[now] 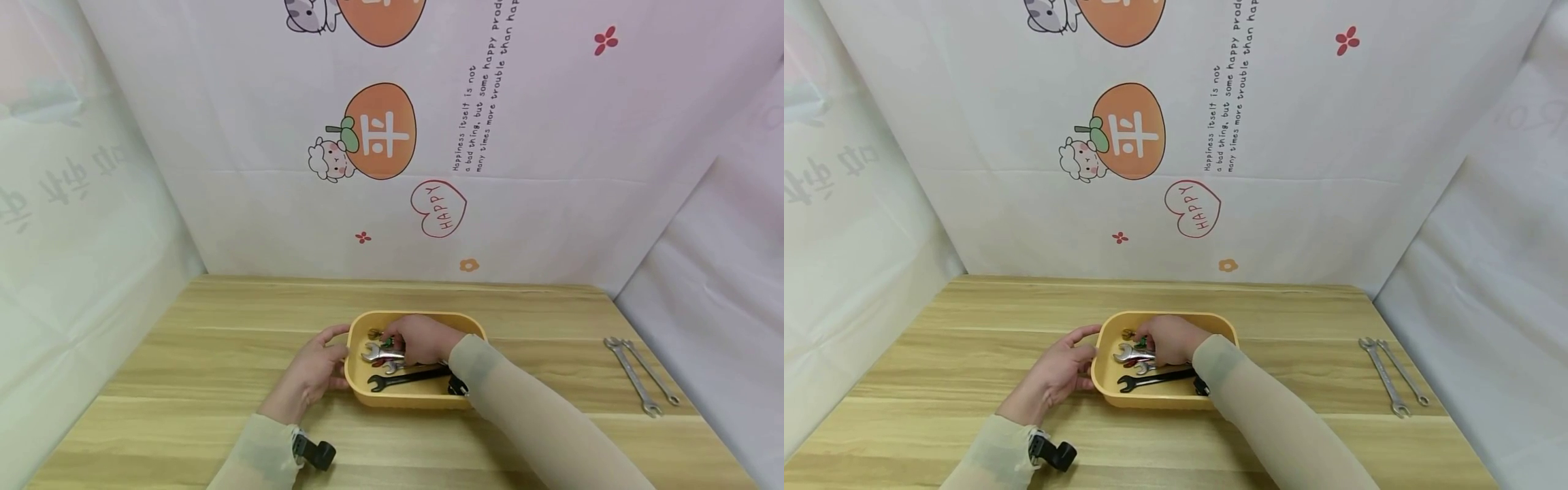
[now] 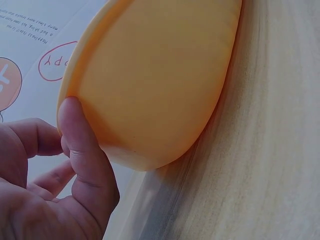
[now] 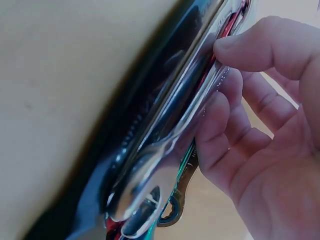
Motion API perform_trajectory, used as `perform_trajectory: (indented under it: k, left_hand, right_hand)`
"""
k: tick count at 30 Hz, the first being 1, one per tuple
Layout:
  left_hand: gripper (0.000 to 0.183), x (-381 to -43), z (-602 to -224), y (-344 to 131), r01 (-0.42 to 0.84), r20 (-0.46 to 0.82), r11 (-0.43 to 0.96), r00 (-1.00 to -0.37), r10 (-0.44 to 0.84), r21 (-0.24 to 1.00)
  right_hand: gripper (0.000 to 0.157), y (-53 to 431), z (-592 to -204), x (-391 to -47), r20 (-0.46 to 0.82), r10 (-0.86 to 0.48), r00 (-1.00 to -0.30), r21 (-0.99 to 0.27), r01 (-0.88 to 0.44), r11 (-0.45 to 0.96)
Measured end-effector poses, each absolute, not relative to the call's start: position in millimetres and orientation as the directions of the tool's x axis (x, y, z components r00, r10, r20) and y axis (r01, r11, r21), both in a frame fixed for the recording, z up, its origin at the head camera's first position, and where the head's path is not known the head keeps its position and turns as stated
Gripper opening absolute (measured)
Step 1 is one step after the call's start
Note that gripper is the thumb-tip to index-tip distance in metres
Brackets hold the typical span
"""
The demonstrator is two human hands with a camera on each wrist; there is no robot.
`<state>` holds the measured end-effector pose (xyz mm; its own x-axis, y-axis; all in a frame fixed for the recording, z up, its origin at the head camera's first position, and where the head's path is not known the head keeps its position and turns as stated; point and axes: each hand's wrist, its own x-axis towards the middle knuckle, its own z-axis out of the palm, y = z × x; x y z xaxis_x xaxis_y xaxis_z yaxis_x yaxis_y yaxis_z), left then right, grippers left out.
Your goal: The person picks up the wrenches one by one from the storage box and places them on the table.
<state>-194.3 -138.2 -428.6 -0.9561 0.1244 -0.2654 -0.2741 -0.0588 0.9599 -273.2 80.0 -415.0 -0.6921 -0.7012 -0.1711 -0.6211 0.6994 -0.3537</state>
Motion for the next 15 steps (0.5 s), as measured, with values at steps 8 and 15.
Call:
perform_trajectory:
  k: [8,15]
  left_hand:
    - [0.050,-193.7,-426.9,-138.7,-0.272,-0.263,-0.064,-0.957,0.126,0.960]
    - [0.052,-194.2,-427.4,-139.1,-0.271,-0.262,-0.060,-0.956,0.133,0.961]
  right_hand:
    - [0.050,83.7,-414.5,-275.4,-0.159,-0.733,-0.661,-0.398,-0.636,0.661]
    - [0.059,85.5,-413.3,-275.7,-0.165,-0.770,-0.616,-0.422,-0.662,0.620]
